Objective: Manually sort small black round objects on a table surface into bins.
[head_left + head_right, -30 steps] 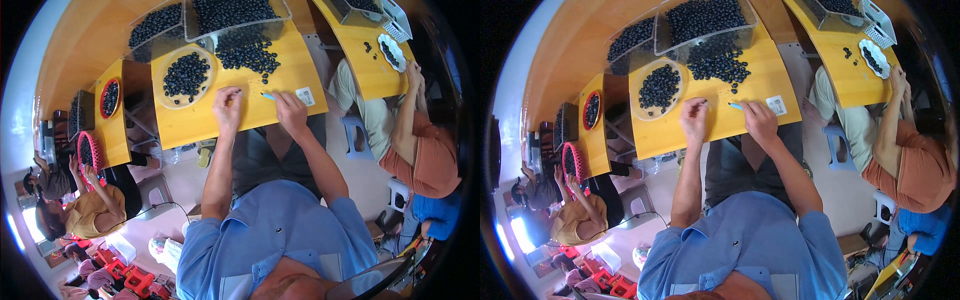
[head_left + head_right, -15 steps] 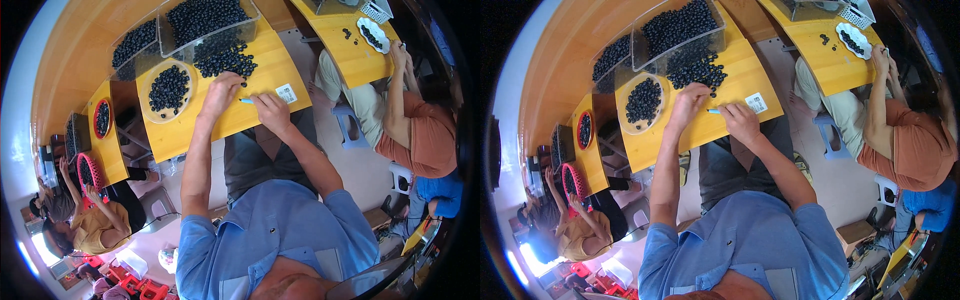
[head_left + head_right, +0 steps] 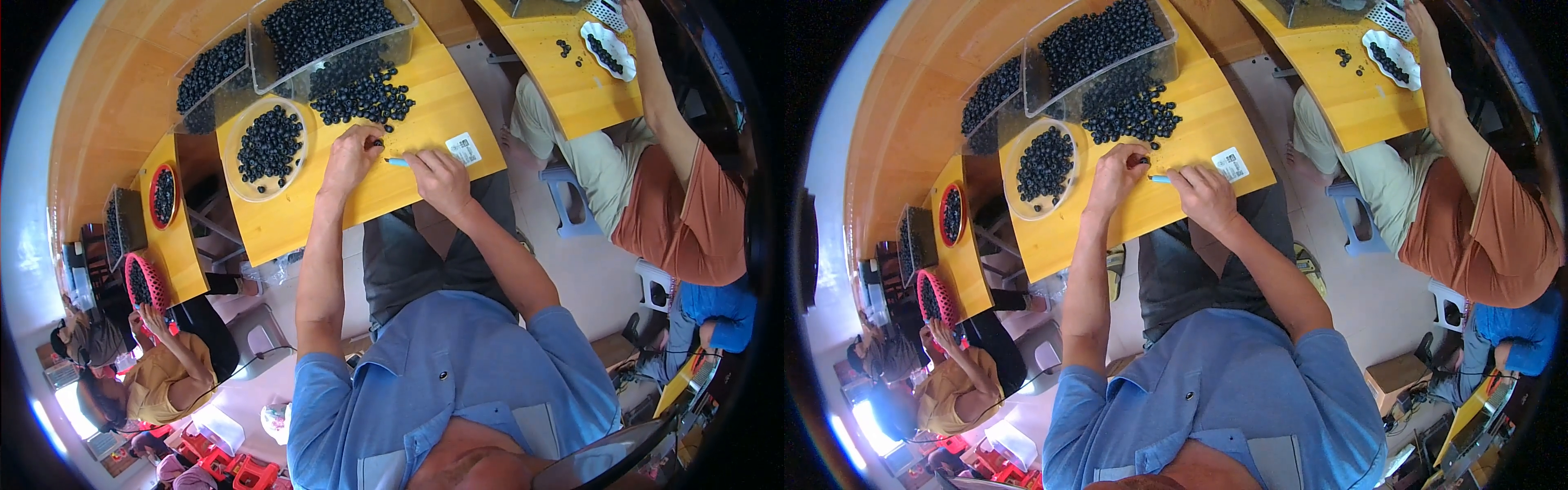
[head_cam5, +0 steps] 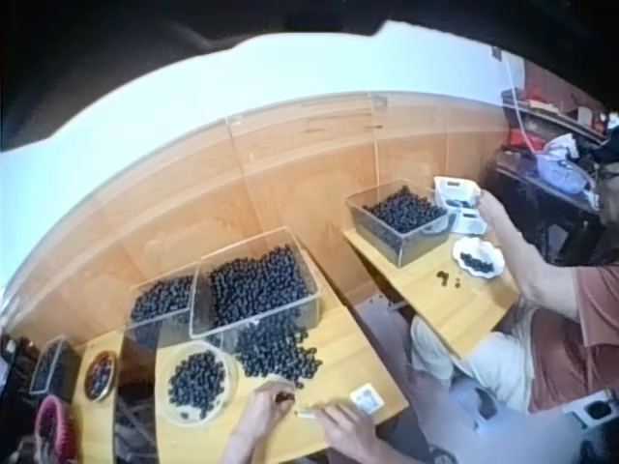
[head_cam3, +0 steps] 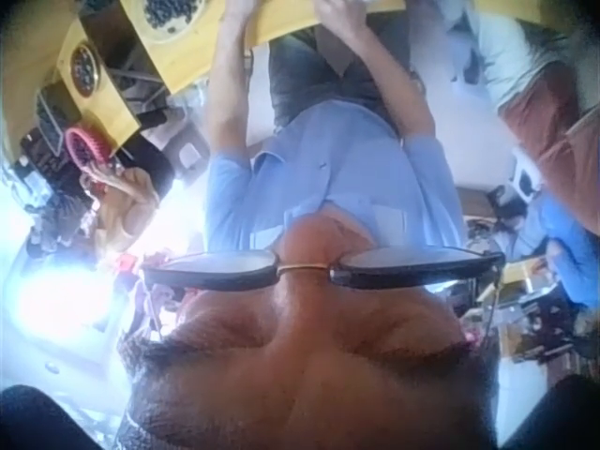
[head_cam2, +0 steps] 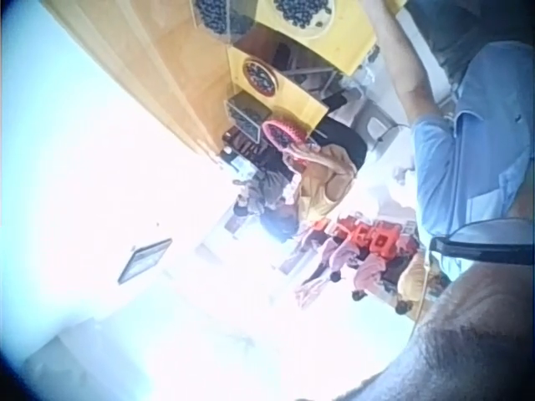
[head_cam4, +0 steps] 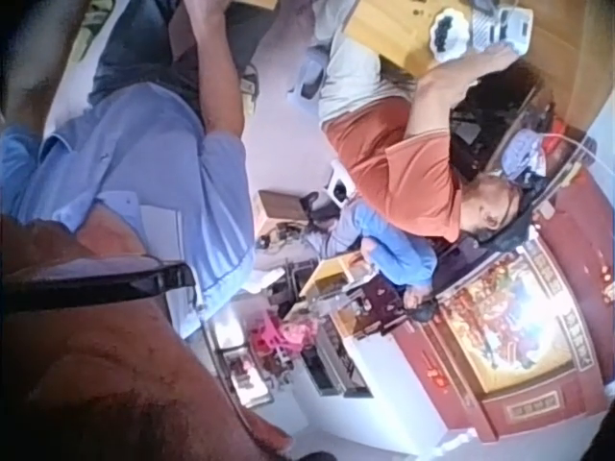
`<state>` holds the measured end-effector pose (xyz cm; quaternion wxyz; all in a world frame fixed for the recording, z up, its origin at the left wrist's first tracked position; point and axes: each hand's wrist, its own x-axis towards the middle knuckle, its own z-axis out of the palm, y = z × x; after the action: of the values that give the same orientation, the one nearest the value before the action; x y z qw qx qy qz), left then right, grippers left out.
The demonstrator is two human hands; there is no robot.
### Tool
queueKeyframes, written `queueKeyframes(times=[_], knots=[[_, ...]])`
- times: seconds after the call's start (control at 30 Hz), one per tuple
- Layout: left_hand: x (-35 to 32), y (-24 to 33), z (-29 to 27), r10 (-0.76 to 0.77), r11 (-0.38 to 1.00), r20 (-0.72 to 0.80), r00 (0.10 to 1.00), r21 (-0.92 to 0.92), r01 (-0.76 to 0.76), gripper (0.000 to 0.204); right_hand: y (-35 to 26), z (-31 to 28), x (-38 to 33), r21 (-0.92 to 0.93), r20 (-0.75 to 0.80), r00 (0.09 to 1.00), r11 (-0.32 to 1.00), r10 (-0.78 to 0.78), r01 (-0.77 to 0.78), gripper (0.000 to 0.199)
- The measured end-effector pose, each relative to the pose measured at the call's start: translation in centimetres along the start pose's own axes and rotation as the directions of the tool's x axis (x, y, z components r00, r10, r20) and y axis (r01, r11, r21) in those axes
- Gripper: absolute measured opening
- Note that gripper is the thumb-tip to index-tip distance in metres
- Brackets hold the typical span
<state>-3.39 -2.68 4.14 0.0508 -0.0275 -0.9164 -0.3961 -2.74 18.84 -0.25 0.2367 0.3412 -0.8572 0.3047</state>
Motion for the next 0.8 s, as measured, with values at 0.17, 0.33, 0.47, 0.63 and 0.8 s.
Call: queueKeyframes(times=[0.17,0.33,0.47,0.63,0.8], knots=[[-2.8,-1.4,1.3,-0.219,0.95,-0.147,0.965,-0.256,0.177,0.023,-0.2,0.0,0.2,0.008,-0.009,1.0,1.0,0.007,-0.006,0.031],[-5.1,-1.1,3.4,-0.415,0.797,-0.125,0.901,-0.529,0.293,0.019,-0.2,-0.2,0.3,0.013,-0.014,1.0,1.0,0.01,-0.01,0.034],[-5.6,-0.6,4.5,-0.369,0.806,-0.225,0.902,-0.56,0.19,0.029,-0.2,0.1,0.2,0.008,-0.022,1.0,1.0,0.007,-0.006,0.035],[-5.7,-0.4,4.7,-0.342,0.85,-0.26,0.903,-0.495,0.179,0.038,-0.2,0.1,0.3,0.008,-0.018,0.999,0.999,-0.042,0.042,0.032],[-5.7,-0.7,4.6,-0.317,0.862,-0.259,0.912,-0.479,0.164,0.039,-0.5,0.0,0.6,-0.006,0.004,0.998,0.998,-0.063,0.063,0.029]])
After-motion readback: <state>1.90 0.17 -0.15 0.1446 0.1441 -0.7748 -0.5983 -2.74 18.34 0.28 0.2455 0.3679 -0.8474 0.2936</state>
